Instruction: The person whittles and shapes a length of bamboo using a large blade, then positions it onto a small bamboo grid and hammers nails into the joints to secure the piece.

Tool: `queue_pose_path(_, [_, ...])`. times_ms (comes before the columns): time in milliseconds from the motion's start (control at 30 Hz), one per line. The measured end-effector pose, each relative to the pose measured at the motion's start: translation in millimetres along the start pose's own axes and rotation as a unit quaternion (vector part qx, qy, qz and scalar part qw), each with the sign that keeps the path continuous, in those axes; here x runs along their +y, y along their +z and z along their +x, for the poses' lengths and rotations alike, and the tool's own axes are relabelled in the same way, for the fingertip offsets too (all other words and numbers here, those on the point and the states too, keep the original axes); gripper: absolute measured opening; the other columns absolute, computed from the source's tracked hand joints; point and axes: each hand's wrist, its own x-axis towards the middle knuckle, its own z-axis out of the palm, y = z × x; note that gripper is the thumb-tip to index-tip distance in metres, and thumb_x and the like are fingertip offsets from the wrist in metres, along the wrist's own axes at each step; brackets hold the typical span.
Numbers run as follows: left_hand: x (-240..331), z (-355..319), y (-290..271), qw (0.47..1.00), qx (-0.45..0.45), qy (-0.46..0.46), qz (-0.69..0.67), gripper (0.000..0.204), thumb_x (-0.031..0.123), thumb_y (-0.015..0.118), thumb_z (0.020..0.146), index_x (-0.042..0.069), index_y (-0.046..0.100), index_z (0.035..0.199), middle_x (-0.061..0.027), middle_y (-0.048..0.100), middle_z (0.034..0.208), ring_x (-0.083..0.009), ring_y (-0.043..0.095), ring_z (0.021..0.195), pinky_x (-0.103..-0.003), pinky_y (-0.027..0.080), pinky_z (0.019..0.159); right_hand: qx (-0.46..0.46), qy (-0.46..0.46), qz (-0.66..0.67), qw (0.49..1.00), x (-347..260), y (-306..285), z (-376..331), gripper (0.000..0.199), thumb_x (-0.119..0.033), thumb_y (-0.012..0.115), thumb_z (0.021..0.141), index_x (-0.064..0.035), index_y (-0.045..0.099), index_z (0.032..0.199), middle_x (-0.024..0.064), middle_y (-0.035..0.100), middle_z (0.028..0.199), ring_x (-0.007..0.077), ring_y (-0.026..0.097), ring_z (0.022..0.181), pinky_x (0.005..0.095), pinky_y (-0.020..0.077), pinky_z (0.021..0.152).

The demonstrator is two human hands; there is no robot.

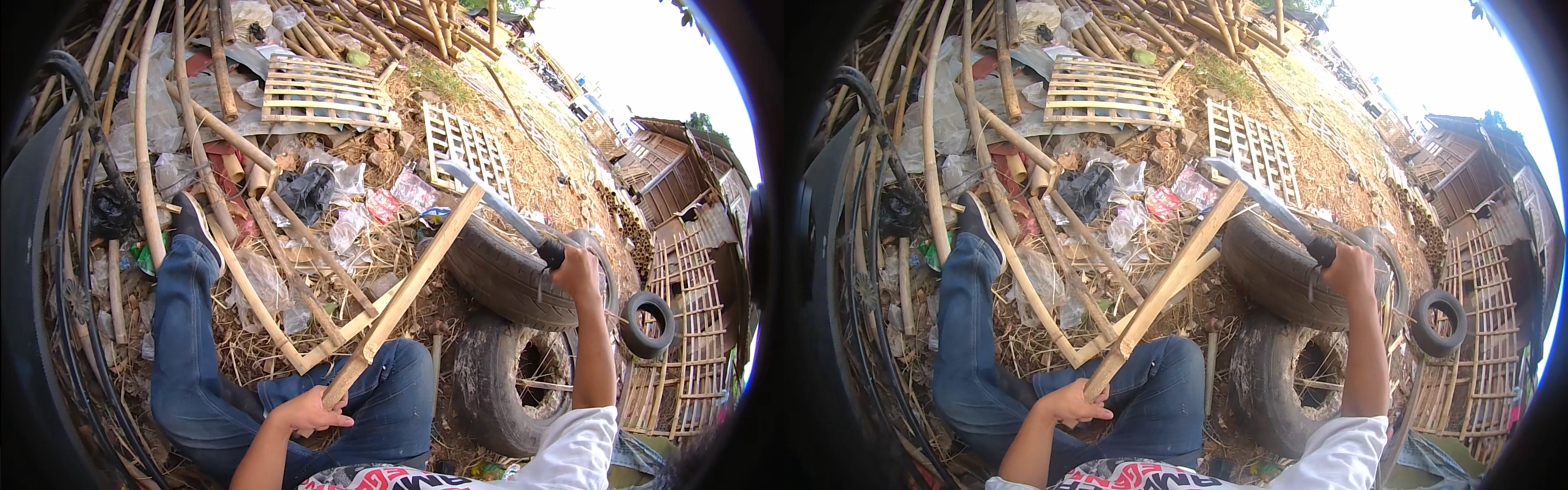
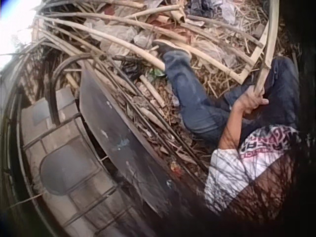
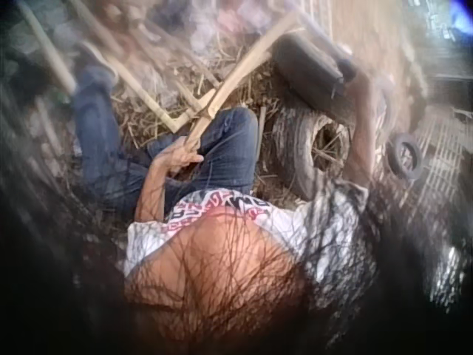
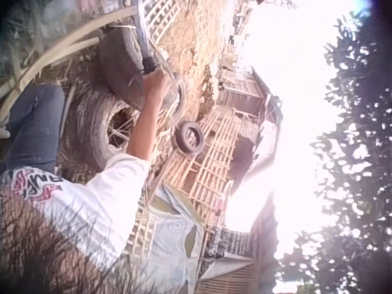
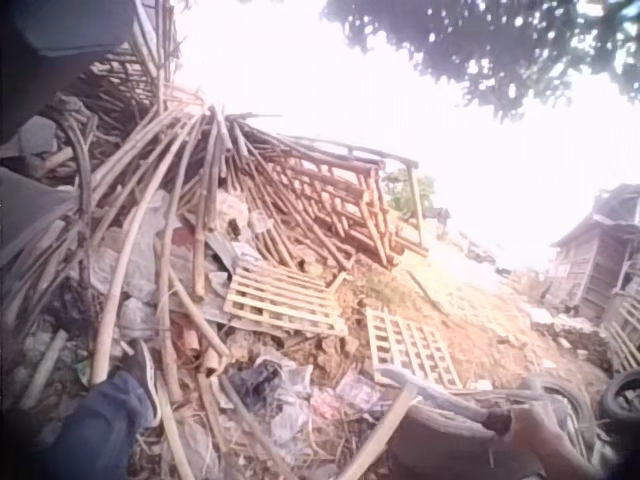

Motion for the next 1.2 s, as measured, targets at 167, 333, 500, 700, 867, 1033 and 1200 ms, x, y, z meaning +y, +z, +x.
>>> queue_pose_path(167, [5.7, 0.1, -13.7, 0.971, -0.147, 0.053, -0.182, 0.037, 0.015, 0.080, 0.080, 0.010, 0.043, 0.085, 0.0067, 0.036, 0.059, -0.0031, 0.034, 0.047, -0.022, 0.025, 0.041, -0.050, 0.018, 0.075, 0.996, -64.2, -1.1, -49.4, 0.024, -0.018, 0.068, 0.063, 0.0004, 0.065, 0.077, 0.0241, 0.066, 0.077, 0.0416, 0.065, 0.081, 0.0468, 0.0512, 0.075])
queue_pose_path(333, [2.8, 5.6, -4.2, 0.924, -0.228, 0.080, -0.295, 0.052, 0.049, 0.076, 0.080, 0.010, 0.042, 0.089, 0.0076, 0.029, 0.056, -0.0017, 0.028, 0.044, -0.019, 0.021, 0.036, -0.042, 0.108, 0.318, 0.941, -89.0, 11.9, -89.6, 0.024, -0.015, 0.071, 0.065, 0.0024, 0.063, 0.079, 0.0215, 0.065, 0.072, 0.0410, 0.064, 0.073, 0.0428, 0.0486, 0.067])
queue_pose_path(500, [12.9, 2.1, 13.5, 0.922, -0.237, 0.087, -0.294, 0.068, 0.063, 0.079, 0.066, 0.012, 0.038, 0.081, 0.0090, 0.030, 0.057, -0.0011, 0.029, 0.045, -0.016, 0.024, 0.038, -0.023, 0.067, 0.447, 0.892, -115.6, 23.3, -124.6, 0.021, -0.009, 0.071, 0.064, 0.0039, 0.060, 0.076, 0.0175, 0.060, 0.064, 0.0288, 0.060, 0.059, 0.0373, 0.0474, 0.062])
queue_pose_path(700, [7.2, -5.5, 14.9, 0.925, -0.228, 0.092, -0.291, 0.066, 0.064, 0.078, 0.064, 0.014, 0.038, 0.082, 0.0097, 0.027, 0.055, -0.0026, 0.026, 0.045, -0.020, 0.020, 0.039, -0.090, 0.158, 0.614, 0.768, -137.6, 46.9, -139.0, 0.013, -0.004, 0.071, 0.068, 0.0006, 0.061, 0.074, 0.0042, 0.058, 0.060, 0.0121, 0.052, 0.057, 0.0319, 0.0441, 0.057])
queue_pose_path(867, [5.7, -0.4, 25.2, 0.910, -0.240, 0.077, -0.330, 0.059, 0.051, 0.083, 0.070, 0.014, 0.037, 0.080, 0.0097, 0.028, 0.055, -0.0019, 0.025, 0.043, -0.020, 0.019, 0.039, -0.049, 0.150, 0.685, 0.712, -145.4, 45.0, -156.0, 0.016, -0.004, 0.073, 0.070, 0.0002, 0.061, 0.080, 0.0049, 0.056, 0.059, 0.0130, 0.055, 0.052, 0.0290, 0.0455, 0.054])
queue_pose_path(1033, [12.3, 7.9, 37.2, 0.885, -0.287, -0.006, -0.367, 0.055, 0.030, 0.088, 0.071, 0.015, 0.035, 0.077, 0.0087, 0.031, 0.054, -0.0024, 0.028, 0.043, -0.020, 0.020, 0.039, 0.015, -0.173, 0.477, 0.862, -137.4, 38.5, -145.6, 0.030, -0.012, 0.075, 0.051, -0.0049, 0.060, 0.076, 0.0117, 0.060, 0.062, 0.0319, 0.062, 0.062, 0.0392, 0.0507, 0.063])
queue_pose_path(1200, [7.5, -6.1, 49.6, 0.918, -0.226, -0.053, -0.321, 0.052, 0.005, 0.082, 0.074, 0.016, 0.032, 0.076, 0.0074, 0.034, 0.056, -0.0013, 0.030, 0.045, -0.020, 0.022, 0.040, 0.016, -0.366, 0.325, 0.872, -101.4, 53.3, -91.2, 0.033, -0.019, 0.073, 0.043, -0.0102, 0.054, 0.069, 0.0081, 0.062, 0.063, 0.0316, 0.062, 0.064, 0.0391, 0.0486, 0.074])
